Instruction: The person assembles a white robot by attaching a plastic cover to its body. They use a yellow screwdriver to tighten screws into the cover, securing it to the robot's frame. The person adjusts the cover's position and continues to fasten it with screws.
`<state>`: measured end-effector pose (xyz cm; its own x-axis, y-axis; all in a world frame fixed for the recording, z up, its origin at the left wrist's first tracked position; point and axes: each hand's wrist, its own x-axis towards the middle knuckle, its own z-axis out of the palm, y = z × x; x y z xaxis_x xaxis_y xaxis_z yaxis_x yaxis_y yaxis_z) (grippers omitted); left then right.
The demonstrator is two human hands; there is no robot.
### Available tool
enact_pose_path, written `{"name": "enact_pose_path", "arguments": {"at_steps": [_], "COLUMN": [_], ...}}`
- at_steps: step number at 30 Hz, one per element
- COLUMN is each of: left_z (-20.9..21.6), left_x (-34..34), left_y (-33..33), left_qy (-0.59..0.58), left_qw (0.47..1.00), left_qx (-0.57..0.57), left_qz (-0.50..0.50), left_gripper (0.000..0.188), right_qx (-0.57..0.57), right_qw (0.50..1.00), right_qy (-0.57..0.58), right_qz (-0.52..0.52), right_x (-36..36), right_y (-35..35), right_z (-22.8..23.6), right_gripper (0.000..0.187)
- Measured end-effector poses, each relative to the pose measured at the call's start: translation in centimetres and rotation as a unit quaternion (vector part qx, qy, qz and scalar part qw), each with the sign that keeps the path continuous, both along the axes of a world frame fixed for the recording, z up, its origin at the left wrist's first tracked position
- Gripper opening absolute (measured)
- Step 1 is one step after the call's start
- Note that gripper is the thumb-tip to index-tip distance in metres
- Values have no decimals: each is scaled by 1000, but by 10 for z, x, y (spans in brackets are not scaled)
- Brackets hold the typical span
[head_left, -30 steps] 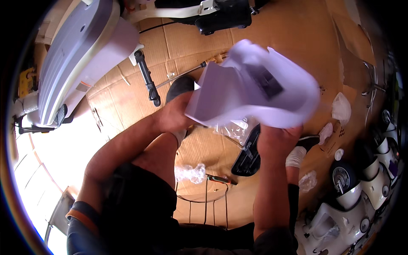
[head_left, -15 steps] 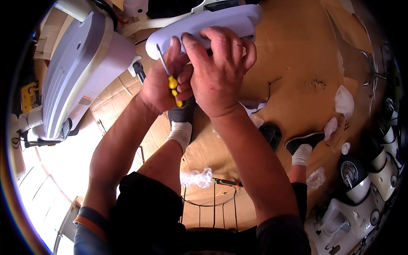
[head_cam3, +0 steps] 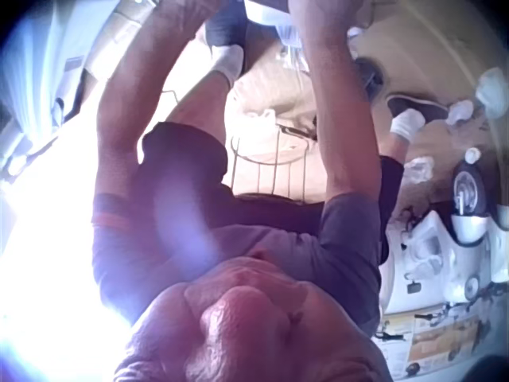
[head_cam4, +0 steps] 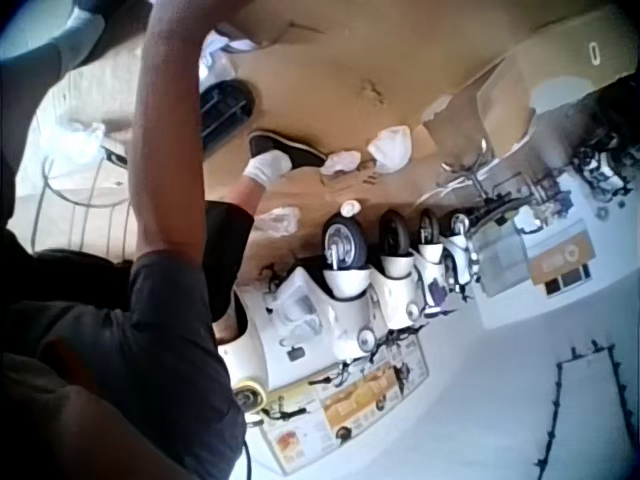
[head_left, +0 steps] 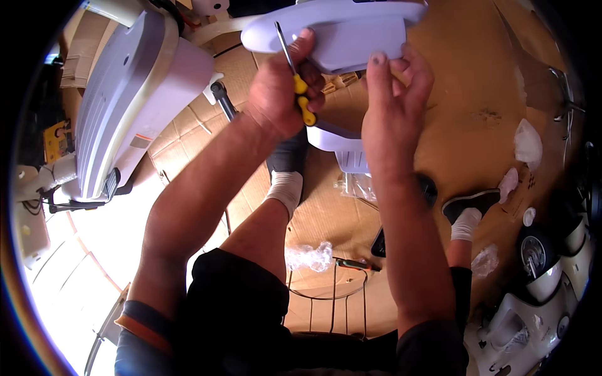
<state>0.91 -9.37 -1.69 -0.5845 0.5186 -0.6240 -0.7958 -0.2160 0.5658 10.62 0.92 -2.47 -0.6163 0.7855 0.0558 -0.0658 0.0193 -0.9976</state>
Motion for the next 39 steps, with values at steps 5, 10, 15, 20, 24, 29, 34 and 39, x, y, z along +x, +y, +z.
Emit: {"name": "enact_pose_path", "arguments": {"at_steps": [5, 10, 15, 20, 24, 29, 34, 39], "left_z": [3, -7, -38, -102, -120, -110, -84, -67], "left_x": [15, 34, 55, 56, 61, 46, 51, 51], "left_y": [-3, -42, -55, -61, -40, -55, -58, -65], "left_qy": [15, 3, 214, 439, 492, 352, 133, 8], "left_qw": [1000, 993, 899, 676, 585, 781, 900, 936], "left_qx": [-3, 8, -154, -353, -368, -307, -192, -118], "left_qz": [-15, -120, -349, -475, -530, -414, -367, -332], "left_gripper": [40, 44, 39, 55, 50, 24, 22, 29], "right_qx": [-52, -249, -293, -292, -404, -274, -499, -377], "right_qw": [993, 957, 955, 937, 890, 912, 865, 917], "right_qy": [-102, -88, -25, -34, -79, -242, -12, 28], "right_qz": [11, 120, -38, -189, -196, -183, -50, 125], "right_x": [-18, 18, 97, 146, 190, 190, 194, 167], "right_y": [36, 39, 66, 145, 165, 69, 27, 14], "right_z": [-2, -6, -31, -81, -121, -92, -68, -37], "right_gripper": [51, 43, 38, 30, 30, 40, 47, 59]}}
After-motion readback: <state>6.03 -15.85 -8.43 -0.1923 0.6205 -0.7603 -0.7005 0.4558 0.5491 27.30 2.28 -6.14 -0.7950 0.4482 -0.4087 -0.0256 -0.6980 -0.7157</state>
